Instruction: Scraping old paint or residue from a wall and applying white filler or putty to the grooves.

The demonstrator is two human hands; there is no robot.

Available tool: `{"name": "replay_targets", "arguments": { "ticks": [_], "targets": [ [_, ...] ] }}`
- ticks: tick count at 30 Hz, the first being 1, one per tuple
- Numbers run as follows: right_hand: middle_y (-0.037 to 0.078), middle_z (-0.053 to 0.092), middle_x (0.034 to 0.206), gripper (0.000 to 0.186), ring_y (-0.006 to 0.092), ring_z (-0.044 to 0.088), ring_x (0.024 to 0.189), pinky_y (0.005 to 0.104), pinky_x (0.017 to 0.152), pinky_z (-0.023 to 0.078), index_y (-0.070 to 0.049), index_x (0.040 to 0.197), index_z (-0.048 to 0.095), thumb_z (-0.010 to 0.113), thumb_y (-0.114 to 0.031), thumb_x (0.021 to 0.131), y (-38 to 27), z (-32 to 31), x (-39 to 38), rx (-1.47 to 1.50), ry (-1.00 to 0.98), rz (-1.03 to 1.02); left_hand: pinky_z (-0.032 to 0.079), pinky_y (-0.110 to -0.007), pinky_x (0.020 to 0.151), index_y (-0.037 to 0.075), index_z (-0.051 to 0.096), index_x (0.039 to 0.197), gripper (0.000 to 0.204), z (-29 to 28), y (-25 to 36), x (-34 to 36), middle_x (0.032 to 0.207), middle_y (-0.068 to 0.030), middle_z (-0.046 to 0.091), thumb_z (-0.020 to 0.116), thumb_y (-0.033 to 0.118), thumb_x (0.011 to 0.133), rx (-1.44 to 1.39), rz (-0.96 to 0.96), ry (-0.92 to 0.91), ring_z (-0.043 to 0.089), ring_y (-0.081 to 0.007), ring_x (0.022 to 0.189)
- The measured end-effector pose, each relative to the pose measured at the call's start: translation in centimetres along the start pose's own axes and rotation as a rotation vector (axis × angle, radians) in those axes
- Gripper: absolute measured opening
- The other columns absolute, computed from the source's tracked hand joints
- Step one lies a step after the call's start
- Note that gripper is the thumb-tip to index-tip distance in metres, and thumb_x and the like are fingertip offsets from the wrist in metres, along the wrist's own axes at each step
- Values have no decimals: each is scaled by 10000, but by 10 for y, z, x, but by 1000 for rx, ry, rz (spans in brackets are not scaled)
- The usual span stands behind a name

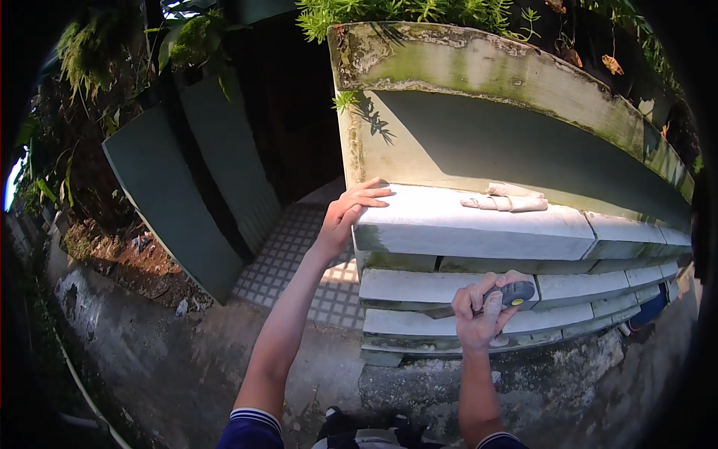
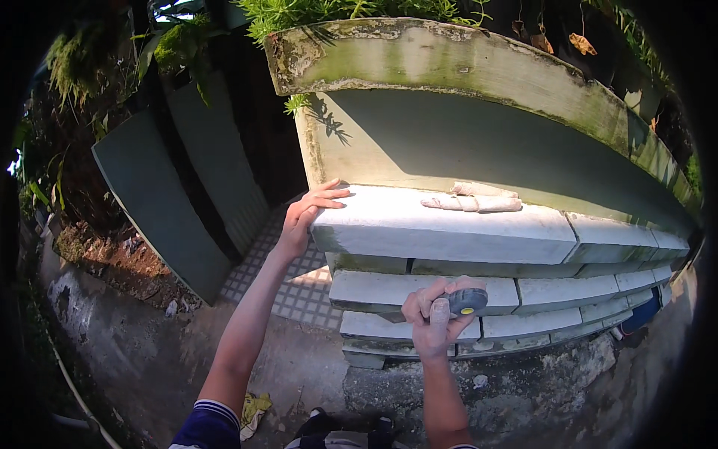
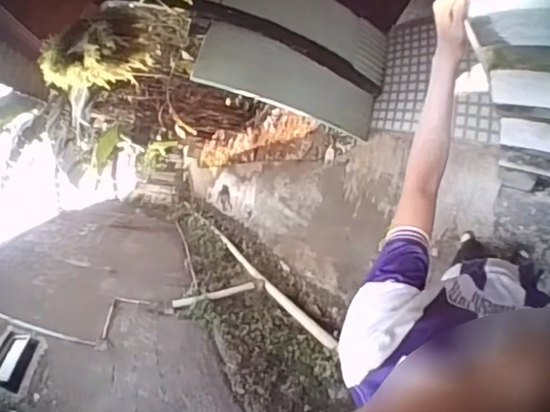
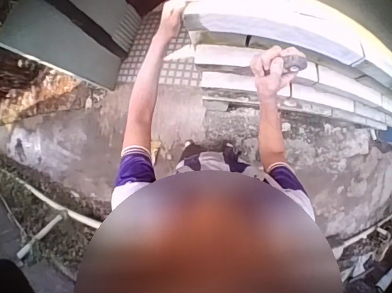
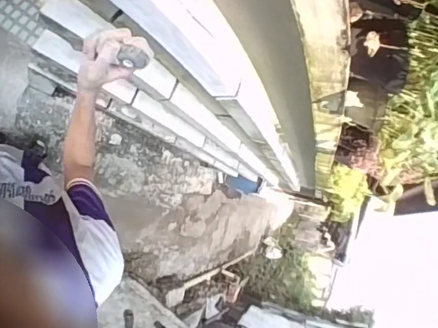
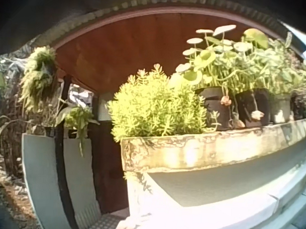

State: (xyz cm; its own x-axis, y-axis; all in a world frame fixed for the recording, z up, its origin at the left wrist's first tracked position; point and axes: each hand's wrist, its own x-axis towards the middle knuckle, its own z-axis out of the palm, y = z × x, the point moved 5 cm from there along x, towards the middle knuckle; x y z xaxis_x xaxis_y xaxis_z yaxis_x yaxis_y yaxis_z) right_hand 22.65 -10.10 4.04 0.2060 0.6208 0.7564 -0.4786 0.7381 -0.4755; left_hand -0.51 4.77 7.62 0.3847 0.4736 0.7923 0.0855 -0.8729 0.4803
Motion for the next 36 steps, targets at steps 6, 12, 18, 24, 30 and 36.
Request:
{"name": "replay_targets", "arguments": {
  "ticks": [6, 12, 18, 24, 30, 36],
  "targets": [
    [-27, 305, 581, 205, 50, 180, 408, 219, 352, 200, -172, 1011, 298, 486, -98, 971, 19, 43, 45, 56, 373, -278, 389, -396, 990, 25, 717, 881, 383, 6, -21, -8, 993, -109, 717, 369, 184, 861, -29, 147, 233, 601, -266, 1044],
    [-55, 228, 546, 179, 36, 132, 388, 213, 341, 153, -189, 976, 341, 459, -55, 960, 52, 57, 54, 56, 593, -294, 395, -381, 972, 28, 736, 828, 359, 2, -26, -6, 917, -89, 730, 406, 169, 817, -48, 171, 267, 618, -242, 998],
    [-63, 184, 544, 174, 26, 120, 376, 201, 341, 142, -195, 965, 346, 477, -82, 953, 66, 71, 58, 63, 528, -425, 392, -363, 955, 40, 742, 805, 342, 1, -28, -5, 904, -69, 733, 420, 155, 792, -48, 184, 288, 619, -227, 989],
    [-64, 177, 535, 203, 33, 98, 372, 212, 323, 127, -208, 971, 323, 467, -67, 951, 63, 58, 43, 94, 547, -436, 389, -357, 945, 54, 749, 811, 347, 2, -30, -5, 903, -59, 734, 425, 177, 805, -52, 183, 294, 617, -221, 985],
    [-67, 153, 527, 180, 24, 97, 371, 211, 331, 113, -181, 984, 336, 484, -85, 948, 66, 45, 43, 187, 669, -460, 383, -352, 942, 62, 753, 811, 357, 1, -28, -7, 905, -57, 734, 422, 195, 826, -51, 179, 295, 613, -219, 983],
    [-68, 154, 522, 208, 23, 105, 356, 208, 322, 116, -176, 1011, 337, 512, -97, 931, 59, 64, 51, -110, 645, -451, 379, -356, 940, 66, 754, 811, 369, 2, -31, -8, 905, -53, 734, 415, 209, 842, -62, 158, 301, 608, -215, 984]
  ]
}}
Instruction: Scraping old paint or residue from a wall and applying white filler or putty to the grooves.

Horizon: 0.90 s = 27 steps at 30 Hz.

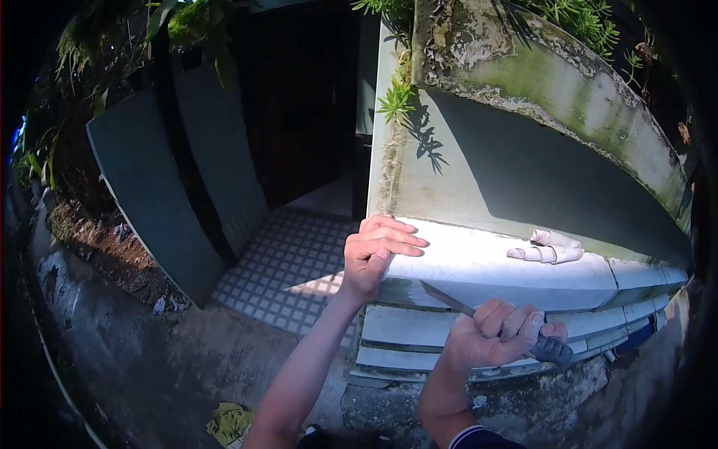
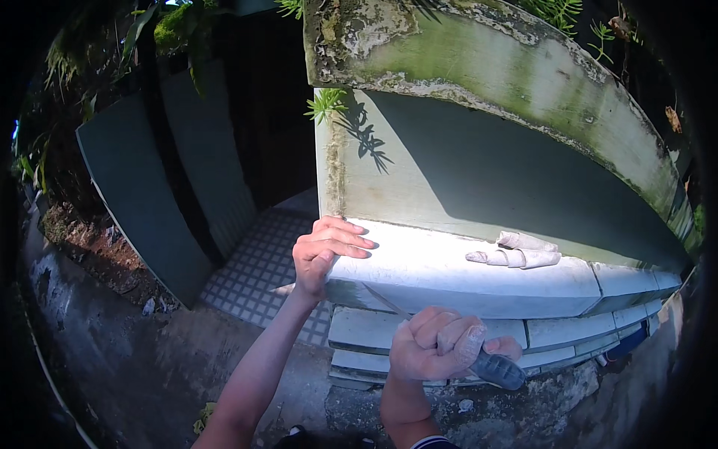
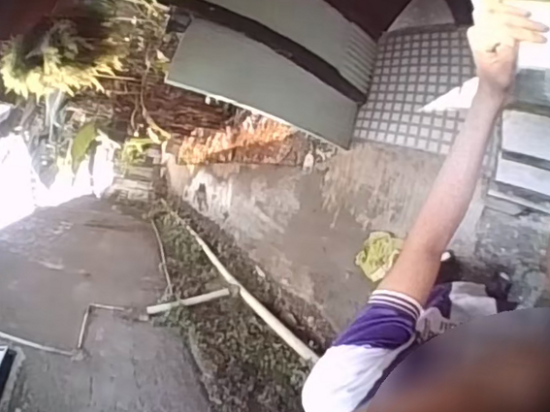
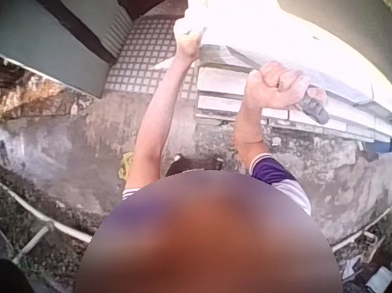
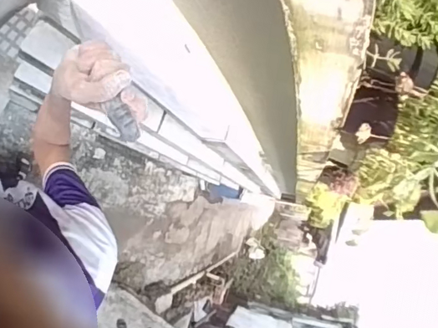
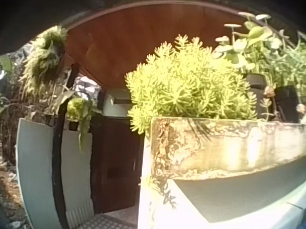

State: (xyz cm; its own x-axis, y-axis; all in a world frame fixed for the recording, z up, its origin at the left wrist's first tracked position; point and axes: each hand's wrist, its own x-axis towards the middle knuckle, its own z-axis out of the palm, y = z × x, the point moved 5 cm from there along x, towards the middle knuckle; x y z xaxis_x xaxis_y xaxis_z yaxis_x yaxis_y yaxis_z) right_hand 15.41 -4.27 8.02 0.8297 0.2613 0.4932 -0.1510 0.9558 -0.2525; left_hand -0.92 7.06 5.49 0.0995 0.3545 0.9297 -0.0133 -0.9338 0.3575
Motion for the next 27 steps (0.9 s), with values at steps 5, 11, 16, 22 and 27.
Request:
{"name": "replay_targets", "arguments": {
  "ticks": [5, 11, 16, 22, 27],
  "targets": [
    [-66, 156, 526, 217, 24, 113, 354, 195, 327, 132, -202, 1045, 317, 484, -112, 940, 6, 2, -7, -58, -20, -23, 376, -357, 940, 66, 754, 810, 366, -1, -2, 0, 901, -48, 733, 418, 208, 838, -3, -4, 3, 603, -213, 990],
    [-42, 191, 499, 210, 68, 165, 337, 232, 323, 177, -153, 806, 266, 355, -111, 991, 1, 7, -11, -65, -39, -6, 374, -355, 939, 66, 753, 811, 380, 1, -2, 1, 904, -55, 732, 407, 218, 851, -2, -12, -6, 602, -215, 988],
    [-45, 218, 520, 162, 66, 185, 348, 209, 352, 229, -150, 858, 281, 373, -134, 991, -1, -17, -4, 2, -309, 16, 379, -356, 934, 64, 753, 811, 385, 4, -3, 2, 904, -56, 732, 410, 237, 841, -12, -11, -3, 603, -216, 990],
    [-54, 211, 515, 118, 48, 194, 349, 185, 345, 230, -161, 926, 294, 400, -136, 971, -2, 0, -2, 269, 103, 127, 381, -359, 932, 65, 752, 806, 403, 1, -2, -4, 894, -56, 732, 398, 248, 859, 3, -26, 0, 608, -219, 988],
    [-58, 170, 485, 124, 44, 185, 334, 189, 308, 195, -160, 987, 276, 398, -156, 966, 3, -17, -5, -56, -166, 12, 385, -360, 932, 65, 751, 798, 410, 2, -1, -2, 890, -57, 731, 391, 248, 868, -3, -34, 7, 611, -220, 982]
  ]
}}
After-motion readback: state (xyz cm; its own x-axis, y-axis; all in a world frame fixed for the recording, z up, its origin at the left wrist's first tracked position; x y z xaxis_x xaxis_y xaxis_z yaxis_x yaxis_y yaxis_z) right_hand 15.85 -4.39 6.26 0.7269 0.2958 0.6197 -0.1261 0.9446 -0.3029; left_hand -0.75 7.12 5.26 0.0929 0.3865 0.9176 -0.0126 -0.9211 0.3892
